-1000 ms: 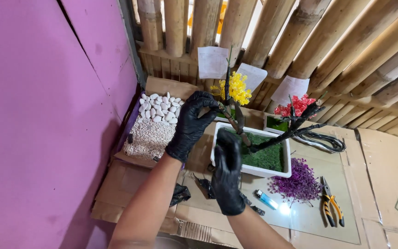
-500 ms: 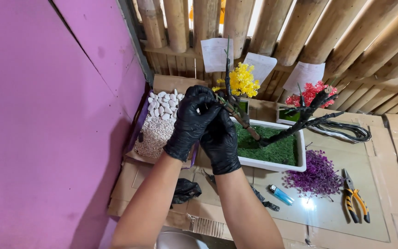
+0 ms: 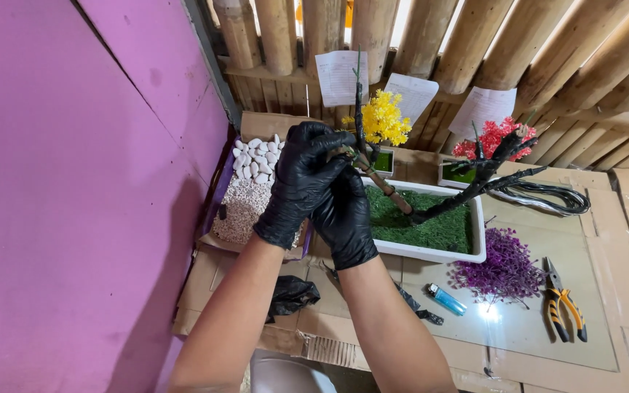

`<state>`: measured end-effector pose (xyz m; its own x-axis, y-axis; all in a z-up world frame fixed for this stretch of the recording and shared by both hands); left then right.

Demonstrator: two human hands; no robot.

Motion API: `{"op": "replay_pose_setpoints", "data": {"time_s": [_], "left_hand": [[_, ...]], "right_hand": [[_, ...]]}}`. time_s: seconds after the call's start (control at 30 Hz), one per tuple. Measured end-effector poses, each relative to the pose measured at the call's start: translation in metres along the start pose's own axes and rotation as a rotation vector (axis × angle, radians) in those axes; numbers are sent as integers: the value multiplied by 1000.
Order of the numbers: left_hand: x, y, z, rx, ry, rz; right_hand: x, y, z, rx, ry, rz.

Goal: The person wraps black electrical tape around the branches of a small artificial bonsai tree. They tear off pieces of tape, wrap them around the stems, and smooth them down with their gloved hands.

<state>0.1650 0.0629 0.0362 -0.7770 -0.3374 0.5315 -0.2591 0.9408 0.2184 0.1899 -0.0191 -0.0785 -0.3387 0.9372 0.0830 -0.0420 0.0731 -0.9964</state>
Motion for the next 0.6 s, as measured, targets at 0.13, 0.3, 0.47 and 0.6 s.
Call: {"op": "replay_pose_setpoints", "data": {"time_s": [0.13, 0.3, 0.47, 0.6], "left_hand": [[6, -2, 1, 21, -16, 35], [1, -4, 5, 55, -13, 99], [-5, -9, 3, 14, 33, 126], [-10, -11, 3, 6, 21, 128]], "right_hand": [[9, 6, 10, 113, -50, 35], [31, -15, 59, 215, 18, 180], [32, -24, 98, 323, 376, 666], [25, -28, 111, 374, 559, 911]]}}
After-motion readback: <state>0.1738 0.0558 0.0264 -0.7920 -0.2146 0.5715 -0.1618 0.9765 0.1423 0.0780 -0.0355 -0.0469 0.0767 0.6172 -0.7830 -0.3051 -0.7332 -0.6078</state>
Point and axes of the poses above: each hand's wrist, its own z-axis away from the middle knuckle, its own y-axis out of the back of the hand, x = y × z, the point moved 4 cm from there along -z, towards the middle knuckle
